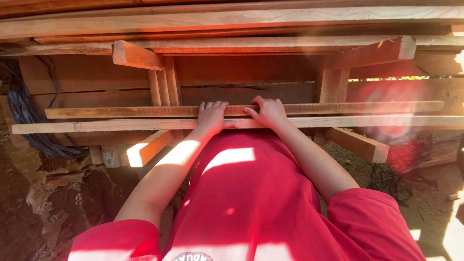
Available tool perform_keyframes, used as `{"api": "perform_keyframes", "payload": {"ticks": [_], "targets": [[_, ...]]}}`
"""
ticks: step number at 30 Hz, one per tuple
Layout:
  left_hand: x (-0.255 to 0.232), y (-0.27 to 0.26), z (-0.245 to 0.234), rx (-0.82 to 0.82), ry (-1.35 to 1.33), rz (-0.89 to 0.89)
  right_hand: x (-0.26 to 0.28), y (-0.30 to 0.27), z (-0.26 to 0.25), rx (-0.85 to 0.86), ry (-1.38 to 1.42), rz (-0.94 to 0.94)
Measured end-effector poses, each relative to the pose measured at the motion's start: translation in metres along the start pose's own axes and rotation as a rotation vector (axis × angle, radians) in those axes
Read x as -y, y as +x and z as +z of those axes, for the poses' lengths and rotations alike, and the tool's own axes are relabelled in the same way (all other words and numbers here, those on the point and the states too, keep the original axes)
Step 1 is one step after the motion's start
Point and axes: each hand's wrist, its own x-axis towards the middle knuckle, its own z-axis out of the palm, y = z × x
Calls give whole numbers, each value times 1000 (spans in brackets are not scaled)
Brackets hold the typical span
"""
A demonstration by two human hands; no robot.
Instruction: Sorting and aligning long, thin wooden planks on a rack or storage shelf.
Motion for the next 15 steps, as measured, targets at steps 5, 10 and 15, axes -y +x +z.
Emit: {"api": "perform_keyframes", "payload": {"ticks": [5,10,15], "targets": [[3,4,-5,83,-10,-8,4,6,-24,247,34,60],[10,21,-10,166,-51,-34,7,29,-23,403,-74,100],[18,37,-11,303,-9,-99,-6,41,-13,453,-30,122]]}}
